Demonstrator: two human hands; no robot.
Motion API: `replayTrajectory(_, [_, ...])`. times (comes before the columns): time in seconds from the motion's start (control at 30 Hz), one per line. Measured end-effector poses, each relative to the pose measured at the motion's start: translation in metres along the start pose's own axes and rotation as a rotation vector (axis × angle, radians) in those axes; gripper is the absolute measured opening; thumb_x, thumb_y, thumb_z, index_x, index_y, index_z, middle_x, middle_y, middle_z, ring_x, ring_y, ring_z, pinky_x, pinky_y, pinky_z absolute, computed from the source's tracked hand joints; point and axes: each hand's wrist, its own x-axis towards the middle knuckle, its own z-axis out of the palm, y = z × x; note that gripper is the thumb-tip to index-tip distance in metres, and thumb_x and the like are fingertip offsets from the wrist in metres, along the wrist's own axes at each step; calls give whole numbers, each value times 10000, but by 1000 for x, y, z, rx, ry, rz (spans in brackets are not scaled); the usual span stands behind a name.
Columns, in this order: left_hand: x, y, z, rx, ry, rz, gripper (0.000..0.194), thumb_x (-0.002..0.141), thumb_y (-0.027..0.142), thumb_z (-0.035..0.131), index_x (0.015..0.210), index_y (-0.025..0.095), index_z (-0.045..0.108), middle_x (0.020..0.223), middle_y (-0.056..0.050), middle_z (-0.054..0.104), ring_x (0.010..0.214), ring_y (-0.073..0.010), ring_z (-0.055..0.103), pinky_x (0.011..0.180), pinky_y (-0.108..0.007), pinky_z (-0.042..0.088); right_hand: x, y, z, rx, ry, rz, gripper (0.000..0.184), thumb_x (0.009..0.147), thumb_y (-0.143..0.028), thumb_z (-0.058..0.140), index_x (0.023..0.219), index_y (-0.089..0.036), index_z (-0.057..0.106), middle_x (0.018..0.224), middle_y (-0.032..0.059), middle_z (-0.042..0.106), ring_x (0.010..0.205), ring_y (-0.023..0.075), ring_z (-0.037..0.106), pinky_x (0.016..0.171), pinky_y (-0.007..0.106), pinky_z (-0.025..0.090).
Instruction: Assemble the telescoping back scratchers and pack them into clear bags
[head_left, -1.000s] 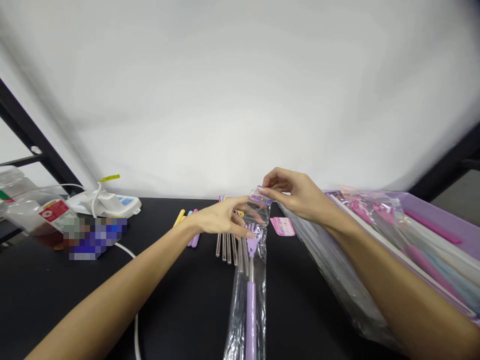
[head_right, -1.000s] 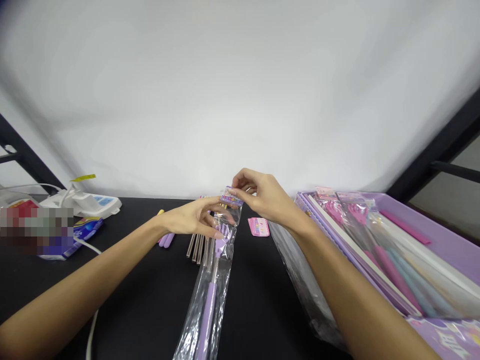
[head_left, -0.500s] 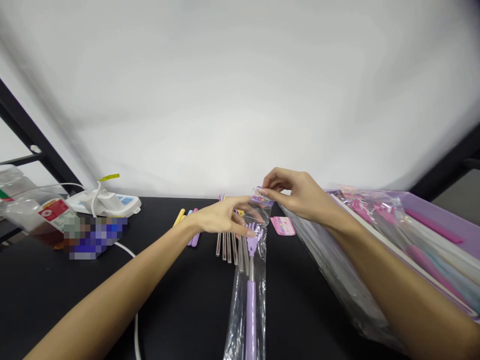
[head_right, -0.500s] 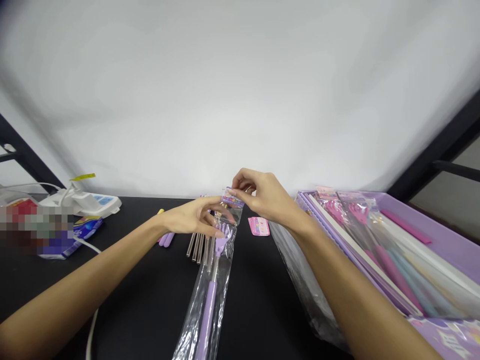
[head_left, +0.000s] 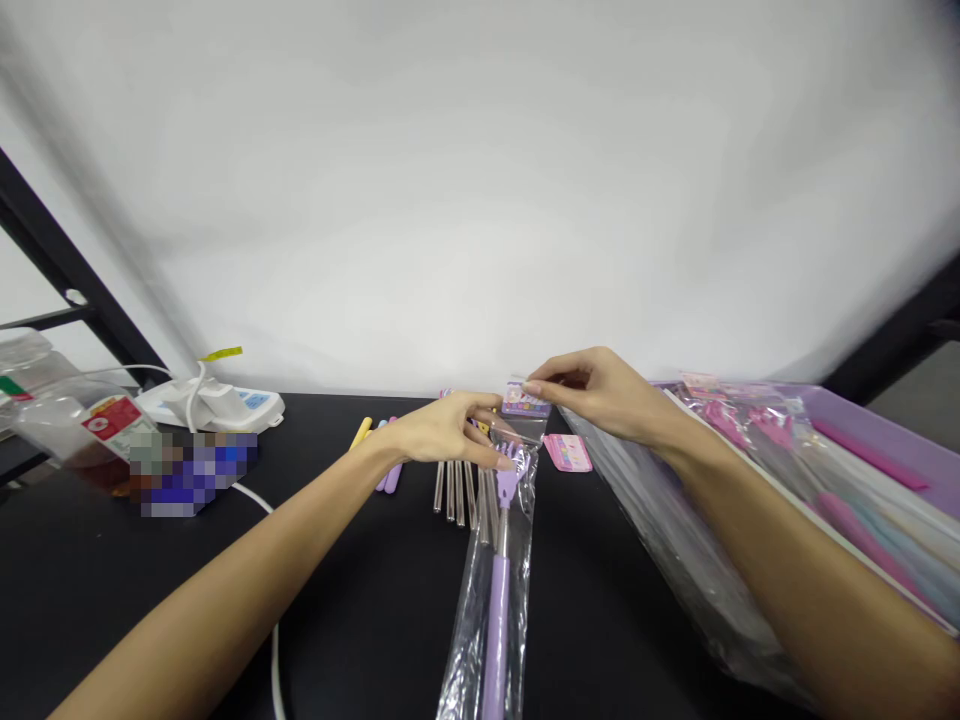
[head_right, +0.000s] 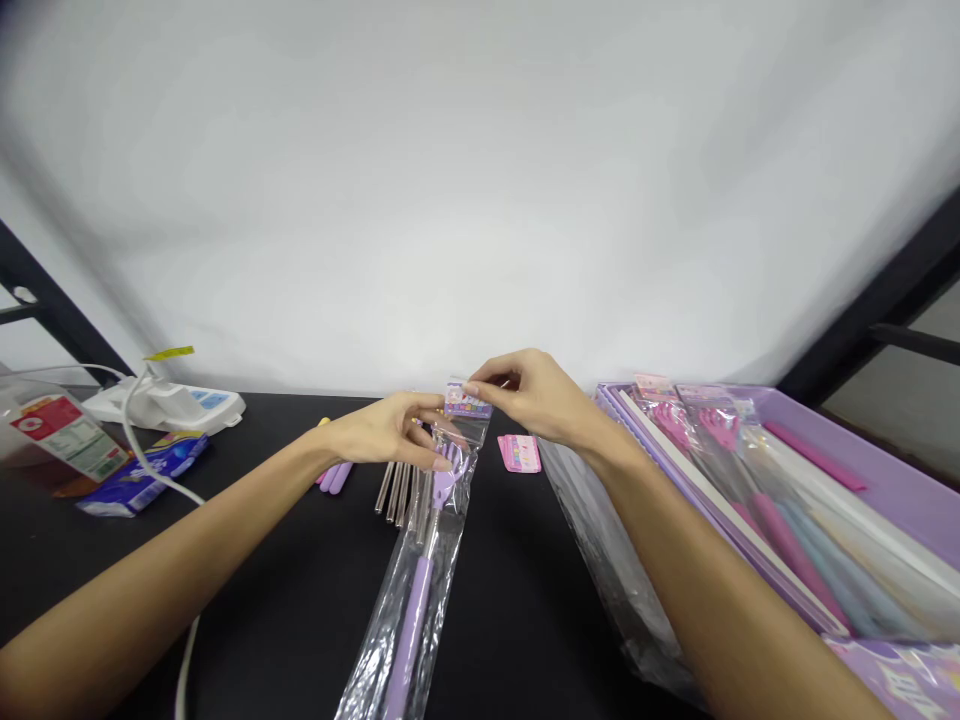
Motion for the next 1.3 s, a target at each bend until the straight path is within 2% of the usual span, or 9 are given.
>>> replayTrajectory(0.23, [2,-2,-1,36,71,13,594,720,375,820,1237,154,629,1045,-121,710,857,-203,699,868,-409,529,5,1,9,67,127,1,294,818,-473,667,811,-185,724,816,65,736,783,214,649,724,360,490])
replayTrajectory(0.37, [2,0,-1,65,72,19,567,739,424,797,1222,161,657,811,-57,713,745,-178,669,815,-392,519,4,0,11,59,109,40,306,843,-491,639,842,-186,665,689,25,674,655,176,605,610,318,450])
replayTrajectory(0.47, [2,0,-1,69,80,12,555,739,418,798,1218,169,669,775,-36,704,719,-159,648,806,-367,508,2,-1,11,94,96,77,263,831,-445,662,873,-186,650,627,4,649,605,162,586,567,297,425])
replayTrajectory(0.6, [1,1,-1,83,95,2,536,747,408,794,1219,183,678,745,-20,702,731,-152,650,846,-356,502,3,2,12,187,115,81,225,782,-390,723,869,-193,658,747,33,713,715,185,651,657,320,482])
replayTrajectory(0.8, [1,2,-2,108,114,-9,504,744,419,791,1167,161,702,837,-66,743,827,-201,693,891,-395,512,4,6,9,371,117,142,348,634,-399,848,862,-191,688,866,51,727,866,217,675,828,393,527])
replayTrajectory(0.93, [2,-1,-3,95,111,3,527,740,405,795,1196,164,691,970,-101,748,919,-226,700,924,-404,509,4,6,7,419,79,226,362,660,-462,820,843,-164,724,871,80,726,861,226,658,793,406,534])
replayTrajectory(1.03, [2,-1,-2,81,103,14,512,750,385,787,1205,172,687,986,-98,747,915,-219,702,925,-400,511,4,6,8,462,97,248,317,642,-391,843,843,-169,738,859,67,734,842,206,659,810,391,518])
replayTrajectory(1.17, [2,0,-2,59,105,37,474,738,344,793,1171,174,703,975,-90,743,895,-210,699,888,-387,529,5,5,13,562,97,286,241,561,-259,874,730,-176,723,793,39,715,799,186,652,819,371,500])
replayTrajectory(1.3, [2,2,-1,26,115,44,475,719,300,804,1167,179,704,997,-82,737,892,-204,691,874,-380,532,3,2,11,555,32,272,180,621,-260,837,739,-177,730,781,40,703,775,178,636,793,362,495])
